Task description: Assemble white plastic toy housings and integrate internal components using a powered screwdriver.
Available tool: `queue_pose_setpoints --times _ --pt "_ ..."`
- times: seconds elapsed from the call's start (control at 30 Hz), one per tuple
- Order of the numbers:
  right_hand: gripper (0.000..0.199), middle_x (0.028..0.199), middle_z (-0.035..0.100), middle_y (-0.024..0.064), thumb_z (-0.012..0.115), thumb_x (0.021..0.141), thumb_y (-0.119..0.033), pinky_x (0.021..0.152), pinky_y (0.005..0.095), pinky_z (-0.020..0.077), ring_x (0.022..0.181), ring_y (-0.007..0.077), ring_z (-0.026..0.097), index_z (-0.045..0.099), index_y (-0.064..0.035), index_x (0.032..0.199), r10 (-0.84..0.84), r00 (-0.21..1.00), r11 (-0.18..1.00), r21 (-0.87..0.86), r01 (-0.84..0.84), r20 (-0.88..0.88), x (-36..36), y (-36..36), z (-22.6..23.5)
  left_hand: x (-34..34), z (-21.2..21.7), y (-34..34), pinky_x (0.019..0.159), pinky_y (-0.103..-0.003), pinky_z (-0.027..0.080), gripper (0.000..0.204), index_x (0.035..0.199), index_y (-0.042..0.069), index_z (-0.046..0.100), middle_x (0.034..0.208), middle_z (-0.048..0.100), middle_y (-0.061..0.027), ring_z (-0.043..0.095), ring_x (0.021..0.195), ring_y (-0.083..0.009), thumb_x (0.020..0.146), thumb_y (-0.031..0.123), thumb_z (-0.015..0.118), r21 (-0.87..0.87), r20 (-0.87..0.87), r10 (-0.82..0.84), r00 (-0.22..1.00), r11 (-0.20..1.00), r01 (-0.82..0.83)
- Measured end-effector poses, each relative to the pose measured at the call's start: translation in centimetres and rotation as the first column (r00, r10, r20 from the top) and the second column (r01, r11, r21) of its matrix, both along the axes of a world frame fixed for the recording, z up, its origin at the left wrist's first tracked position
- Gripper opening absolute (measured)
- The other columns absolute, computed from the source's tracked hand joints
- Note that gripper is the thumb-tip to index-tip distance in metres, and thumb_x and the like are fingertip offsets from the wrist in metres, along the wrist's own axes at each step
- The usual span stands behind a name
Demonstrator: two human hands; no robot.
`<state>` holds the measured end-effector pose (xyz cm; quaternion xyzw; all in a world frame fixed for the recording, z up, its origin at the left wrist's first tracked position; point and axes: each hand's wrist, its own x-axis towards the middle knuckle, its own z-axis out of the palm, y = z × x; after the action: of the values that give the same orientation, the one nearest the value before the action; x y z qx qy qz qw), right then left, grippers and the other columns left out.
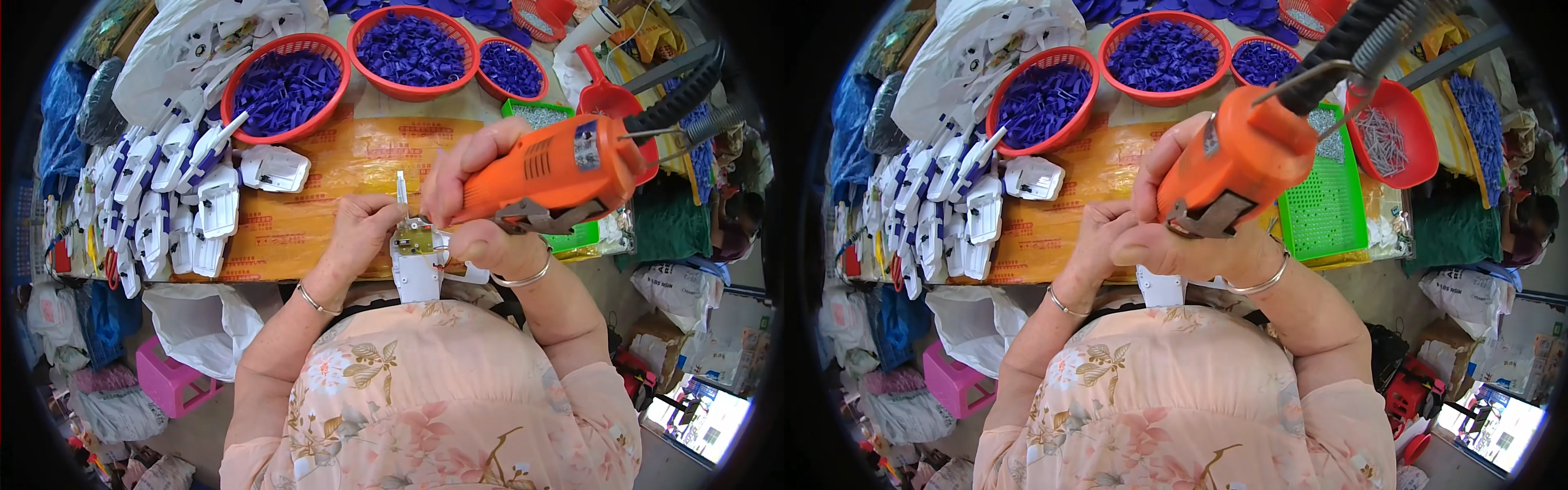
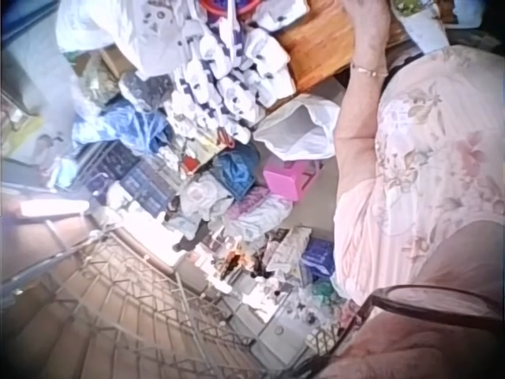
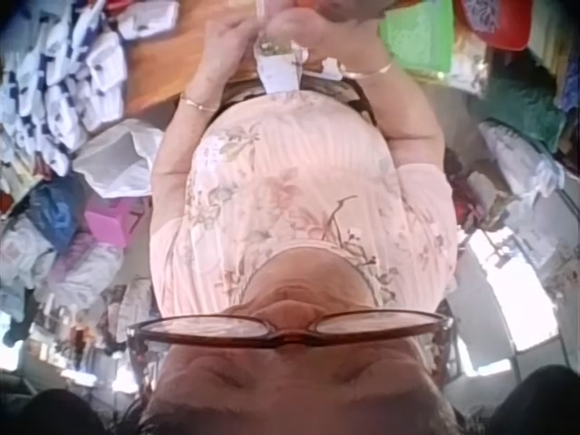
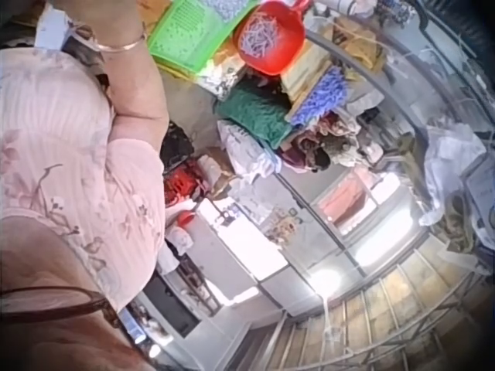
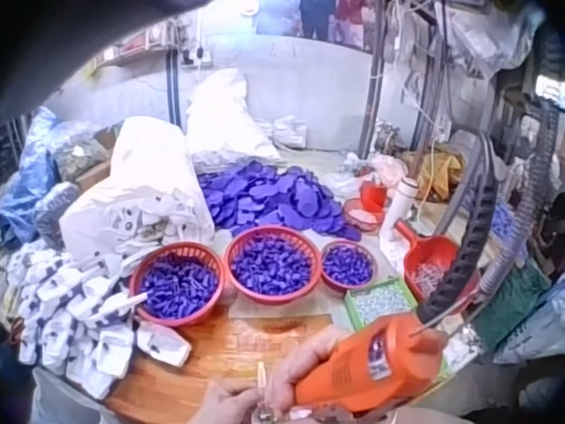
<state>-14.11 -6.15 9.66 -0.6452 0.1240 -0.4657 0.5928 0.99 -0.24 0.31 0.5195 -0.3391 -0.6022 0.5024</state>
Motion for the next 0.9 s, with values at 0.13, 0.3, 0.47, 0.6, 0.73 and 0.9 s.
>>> queue_pose_setpoints --times 0.13,0.3,0.47,0.6,0.73,0.9 --pt "0.062 0.074 0.053 0.0045 0.085 0.066 -0.030 0.060 0.0320 0.0485 0.061 0.0157 0.053 0.037 -0.0095 0.100 -0.027 0.999 1.000 -0.016 0.026 -0.036 -0.1 0.2 -0.4 0.1 0.4 0.0 0.047 -0.022 0.037 0.019 0.069 -0.002 0.067 0.058 0.056 0.0012 0.047 0.052 -0.0045 0.081 0.010 0.060 0.016 0.010 -0.011 1.000 1.000 0.011" --pt "0.062 0.074 0.053 0.0048 0.084 0.067 -0.030 0.059 0.0325 0.0486 0.060 0.0158 0.053 0.037 -0.0097 0.100 -0.004 1.000 1.000 -0.007 0.004 -0.022 0.0 0.2 -0.8 0.0 0.2 0.1 0.046 -0.021 0.035 0.019 0.069 -0.002 0.067 0.058 0.056 0.0018 0.045 0.052 -0.0038 0.082 0.010 0.061 -0.009 -0.004 -0.007 1.000 1.000 0.007" --pt "0.057 0.072 0.053 0.0047 0.083 0.069 -0.026 0.058 0.0320 0.0485 0.059 0.0163 0.053 0.037 -0.0098 0.099 -0.058 0.998 0.998 0.037 0.059 -0.029 0.2 0.2 -1.0 0.0 0.6 0.2 0.046 -0.021 0.032 0.019 0.070 -0.001 0.067 0.058 0.055 0.0027 0.043 0.051 -0.0036 0.083 0.011 0.060 0.008 -0.014 -0.016 1.000 1.000 0.016" --pt "0.054 0.072 0.053 0.0049 0.082 0.071 -0.023 0.059 0.0318 0.0488 0.060 0.0161 0.054 0.038 -0.0090 0.098 -0.056 0.997 0.998 -0.019 0.055 -0.062 0.2 0.1 -1.1 0.1 1.1 0.3 0.046 -0.021 0.032 0.020 0.070 -0.001 0.067 0.058 0.054 0.0033 0.042 0.051 -0.0034 0.083 0.011 0.060 0.039 0.010 -0.031 0.999 0.999 0.030" --pt "0.042 0.073 0.055 0.0026 0.078 0.068 -0.014 0.058 0.0273 0.0450 0.063 0.0115 0.053 0.044 -0.0067 0.091 -0.130 0.989 0.991 -0.022 0.129 -0.067 1.2 0.9 -0.6 0.3 -0.3 0.0 0.045 -0.021 0.031 0.020 0.071 -0.002 0.067 0.059 0.054 0.0038 0.042 0.052 -0.0029 0.083 0.011 0.059 -0.055 -0.014 -0.043 0.999 0.998 0.043" --pt "0.022 0.077 0.057 0.0026 0.075 0.060 -0.015 0.062 0.0295 0.0444 0.067 0.0186 0.054 0.060 -0.0112 0.075 -0.222 0.906 0.970 0.011 0.242 -0.359 1.6 2.3 1.7 -0.1 0.0 0.0 0.050 -0.021 0.040 0.018 0.077 -0.002 0.070 0.064 0.060 0.0021 0.049 0.059 -0.0023 0.083 0.010 0.058 -0.287 0.232 0.001 0.973 0.955 0.068"
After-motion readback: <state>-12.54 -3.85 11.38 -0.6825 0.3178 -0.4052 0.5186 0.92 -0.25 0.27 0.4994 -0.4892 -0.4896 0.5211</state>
